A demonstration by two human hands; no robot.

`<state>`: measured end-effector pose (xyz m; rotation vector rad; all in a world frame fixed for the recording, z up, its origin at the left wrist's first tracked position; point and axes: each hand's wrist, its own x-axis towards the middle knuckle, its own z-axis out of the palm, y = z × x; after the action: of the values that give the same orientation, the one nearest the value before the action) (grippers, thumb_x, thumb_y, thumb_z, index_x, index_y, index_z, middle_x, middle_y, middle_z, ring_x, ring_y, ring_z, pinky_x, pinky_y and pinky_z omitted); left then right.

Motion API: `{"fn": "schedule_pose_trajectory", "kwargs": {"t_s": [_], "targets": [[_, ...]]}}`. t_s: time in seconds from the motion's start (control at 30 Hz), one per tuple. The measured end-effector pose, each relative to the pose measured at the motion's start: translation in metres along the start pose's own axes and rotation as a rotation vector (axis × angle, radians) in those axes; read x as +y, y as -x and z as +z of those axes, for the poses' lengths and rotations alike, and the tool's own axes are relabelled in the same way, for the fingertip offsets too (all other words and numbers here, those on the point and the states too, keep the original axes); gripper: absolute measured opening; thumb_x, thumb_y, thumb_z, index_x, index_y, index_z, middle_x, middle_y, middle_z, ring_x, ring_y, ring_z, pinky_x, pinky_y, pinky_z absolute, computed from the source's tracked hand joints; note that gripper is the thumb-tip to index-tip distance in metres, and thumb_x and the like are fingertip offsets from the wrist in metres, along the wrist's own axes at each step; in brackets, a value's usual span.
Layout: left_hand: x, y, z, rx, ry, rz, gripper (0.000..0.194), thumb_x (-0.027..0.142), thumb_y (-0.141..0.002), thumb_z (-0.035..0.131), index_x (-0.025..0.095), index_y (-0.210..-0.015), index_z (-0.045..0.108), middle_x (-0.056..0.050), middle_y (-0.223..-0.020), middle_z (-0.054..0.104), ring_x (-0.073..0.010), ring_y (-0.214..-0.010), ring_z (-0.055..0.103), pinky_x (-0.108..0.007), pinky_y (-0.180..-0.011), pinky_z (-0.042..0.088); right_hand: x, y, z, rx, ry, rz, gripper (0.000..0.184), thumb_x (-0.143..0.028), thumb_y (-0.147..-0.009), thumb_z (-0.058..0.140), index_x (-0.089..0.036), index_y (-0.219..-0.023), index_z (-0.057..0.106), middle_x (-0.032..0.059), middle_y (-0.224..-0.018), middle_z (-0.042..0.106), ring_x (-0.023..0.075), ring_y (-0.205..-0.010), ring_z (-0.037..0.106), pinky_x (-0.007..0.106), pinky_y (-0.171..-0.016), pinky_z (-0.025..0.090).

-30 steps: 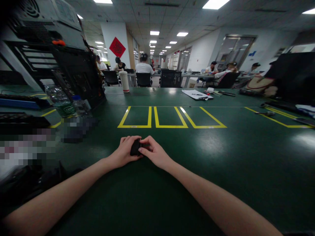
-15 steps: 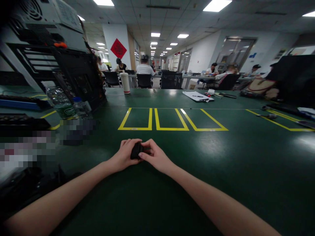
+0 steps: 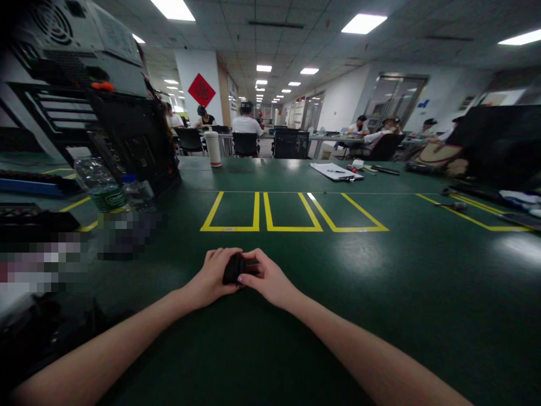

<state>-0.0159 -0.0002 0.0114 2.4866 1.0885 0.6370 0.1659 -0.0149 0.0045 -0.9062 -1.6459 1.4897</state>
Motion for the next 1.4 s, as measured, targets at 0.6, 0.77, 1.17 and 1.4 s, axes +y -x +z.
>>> {"fn": "schedule_pose_trajectory", "kwargs": {"t_s": [0.6, 0.77, 1.17, 1.4], "targets": [[-0.0046, 0.0003, 0.0042, 0.022, 0.005, 0.013, 0.054, 0.026, -0.071, 0.062, 0.022, -0.117, 0.033, -0.006, -0.110, 0.046, -0.0233, -0.100, 0.043, -0.041, -0.087, 0.031, 0.0017, -0.0008, 0.0000, 0.008, 0.002, 0.005, 0.031, -0.021, -0.075, 0.056, -0.022, -0.103, 0.044, 0.0032, -0.103, 0.049, 0.0175, -0.096, 0.053, 0.037, -0.083, 0.046], [-0.0043, -0.0001, 0.0042, 0.018, -0.007, 0.021, 0.055, 0.027, -0.071, 0.061, 0.021, -0.117, 0.033, -0.006, -0.110, 0.046, -0.0228, -0.100, 0.044, -0.040, -0.088, 0.031, 0.0043, -0.0004, 0.0010, 0.025, 0.007, -0.030, 0.026, -0.022, -0.075, 0.056, -0.022, -0.098, 0.044, 0.0022, -0.104, 0.049, 0.0178, -0.099, 0.052, 0.036, -0.082, 0.046], [-0.0088, -0.0010, 0.0096, 0.067, -0.032, 0.041, 0.057, 0.026, -0.069, 0.063, 0.022, -0.116, 0.033, -0.006, -0.107, 0.048, -0.0230, -0.096, 0.045, -0.040, -0.085, 0.032, 0.0043, -0.0026, -0.0013, -0.001, -0.031, -0.002, 0.030, -0.020, -0.074, 0.058, -0.021, -0.101, 0.044, 0.0033, -0.104, 0.049, 0.0175, -0.098, 0.053, 0.037, -0.084, 0.045], [-0.0063, 0.0008, 0.0055, 0.039, -0.027, 0.057, 0.055, 0.030, -0.071, 0.062, 0.021, -0.117, 0.033, -0.006, -0.110, 0.047, -0.0224, -0.099, 0.045, -0.039, -0.087, 0.031, 0.0054, -0.0038, 0.0014, 0.060, -0.026, -0.016, 0.018, -0.027, -0.077, 0.053, -0.021, -0.093, 0.046, 0.0015, -0.097, 0.051, 0.0159, -0.090, 0.055, 0.034, -0.076, 0.049]]}}
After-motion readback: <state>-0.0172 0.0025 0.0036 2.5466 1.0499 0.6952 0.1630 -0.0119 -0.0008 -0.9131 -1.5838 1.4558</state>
